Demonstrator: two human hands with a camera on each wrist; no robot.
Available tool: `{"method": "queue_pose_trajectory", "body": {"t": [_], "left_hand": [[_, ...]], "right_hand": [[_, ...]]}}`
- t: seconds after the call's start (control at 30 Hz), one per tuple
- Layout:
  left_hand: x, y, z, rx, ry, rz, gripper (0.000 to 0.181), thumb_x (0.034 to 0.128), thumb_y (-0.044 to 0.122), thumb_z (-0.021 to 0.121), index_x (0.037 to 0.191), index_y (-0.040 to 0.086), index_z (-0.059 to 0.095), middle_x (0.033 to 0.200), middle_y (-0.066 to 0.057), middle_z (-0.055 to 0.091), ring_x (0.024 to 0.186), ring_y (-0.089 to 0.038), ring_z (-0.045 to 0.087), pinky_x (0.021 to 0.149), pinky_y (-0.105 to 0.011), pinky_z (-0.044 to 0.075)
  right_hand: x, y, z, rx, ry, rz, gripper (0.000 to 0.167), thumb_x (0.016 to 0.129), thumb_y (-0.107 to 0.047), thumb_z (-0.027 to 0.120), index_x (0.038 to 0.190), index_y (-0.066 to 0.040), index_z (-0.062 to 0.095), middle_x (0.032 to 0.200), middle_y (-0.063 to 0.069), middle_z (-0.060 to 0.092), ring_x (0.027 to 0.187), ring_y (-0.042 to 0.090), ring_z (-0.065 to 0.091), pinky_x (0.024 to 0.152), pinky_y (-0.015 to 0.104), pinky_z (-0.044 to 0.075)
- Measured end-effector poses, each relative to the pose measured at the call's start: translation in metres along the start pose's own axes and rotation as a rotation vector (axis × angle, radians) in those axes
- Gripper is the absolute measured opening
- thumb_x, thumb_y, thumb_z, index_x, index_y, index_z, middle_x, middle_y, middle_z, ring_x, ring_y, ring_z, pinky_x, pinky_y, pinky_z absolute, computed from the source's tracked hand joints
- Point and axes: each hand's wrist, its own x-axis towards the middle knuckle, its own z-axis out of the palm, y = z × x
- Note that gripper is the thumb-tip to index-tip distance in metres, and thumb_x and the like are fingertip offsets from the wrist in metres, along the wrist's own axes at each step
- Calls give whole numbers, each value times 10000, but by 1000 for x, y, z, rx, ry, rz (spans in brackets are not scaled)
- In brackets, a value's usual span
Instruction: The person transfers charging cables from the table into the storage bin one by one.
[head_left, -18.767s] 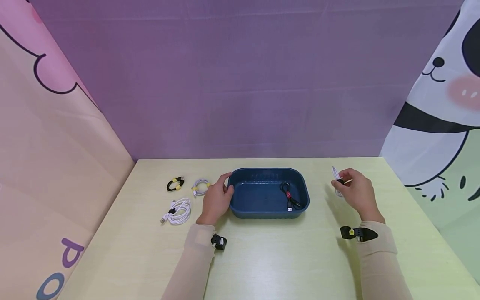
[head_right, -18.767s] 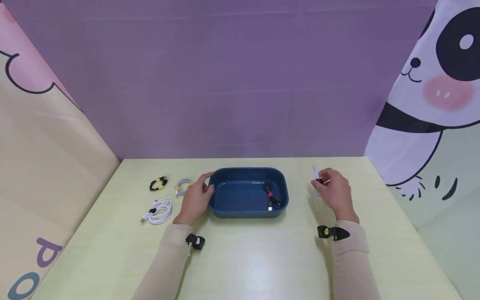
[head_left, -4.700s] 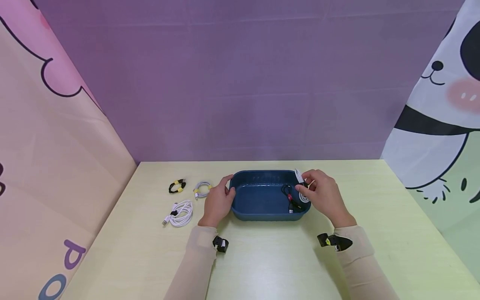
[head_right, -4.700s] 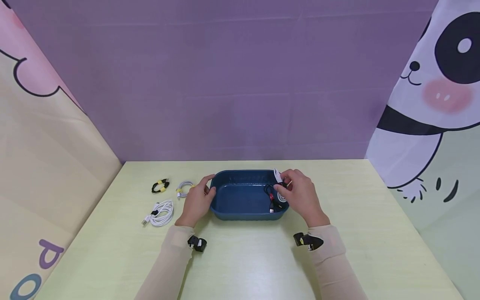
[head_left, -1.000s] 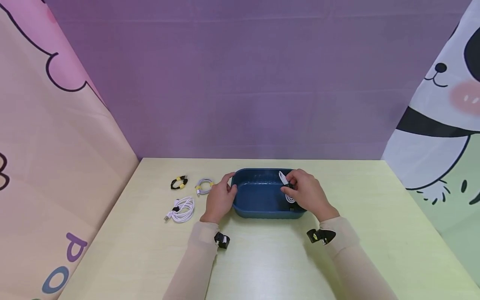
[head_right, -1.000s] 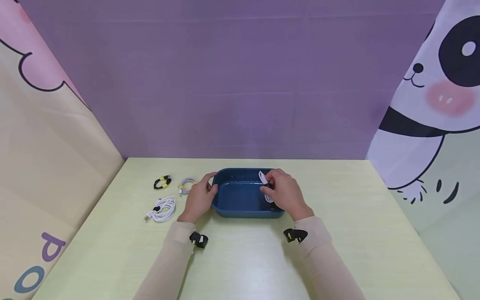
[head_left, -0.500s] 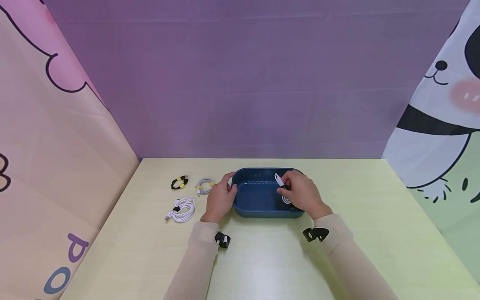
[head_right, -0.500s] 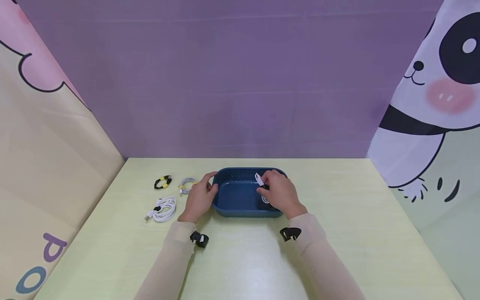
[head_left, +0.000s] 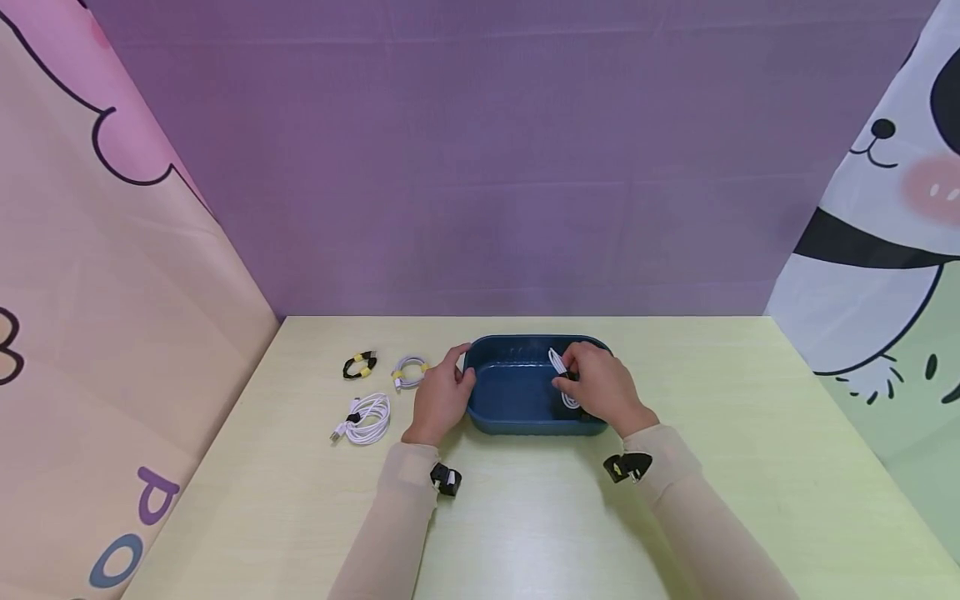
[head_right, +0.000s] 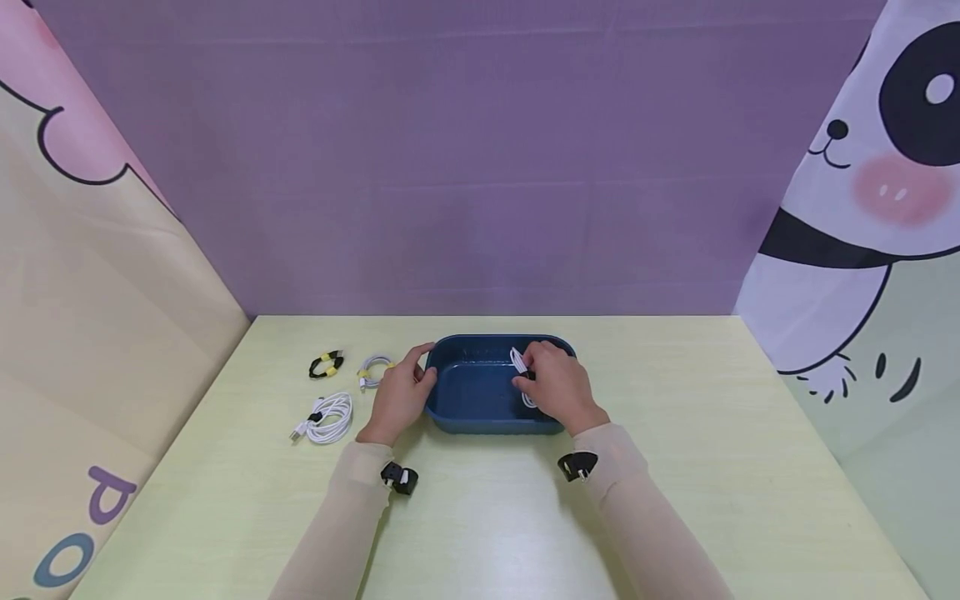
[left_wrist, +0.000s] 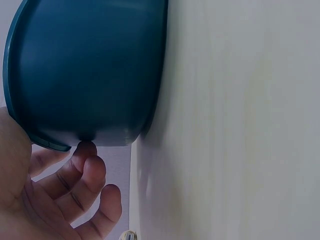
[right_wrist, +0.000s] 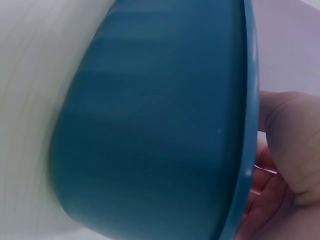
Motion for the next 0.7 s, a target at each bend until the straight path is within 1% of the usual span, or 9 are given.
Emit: {"method": "queue_pose_trajectory", "body": {"t": [0.2,0.5,0.7], "left_hand": [[1,0,1,-5,1,-1,437,1016,189,587,1452,172,561,696,-10,568,526,-139,456,495,-279,344],[1,0,1,-3,-8,-10,447,1016,198,591,1460,174,553,694,-15,573,525,-141,461,497,-278,351],[1,1,0,-8,-12,-18,448,1015,200,595,1460,173,552,700,-14,571,541,-146,470,509,-279,359]], "right_hand": [[3,1,3,-17,-6,10,299,880,-290,813,1024,-81,655,943,57,633,726,176,555,647,318,490],[6,4,7,-34,-15,0,298,885,-290,808,1019,-78,646,955,68,645,762,186,576,717,357,527],[8,3,7,-33,-27,2,290,886,-275,807,1016,-70,648,946,72,650,745,186,573,698,353,518]]}}
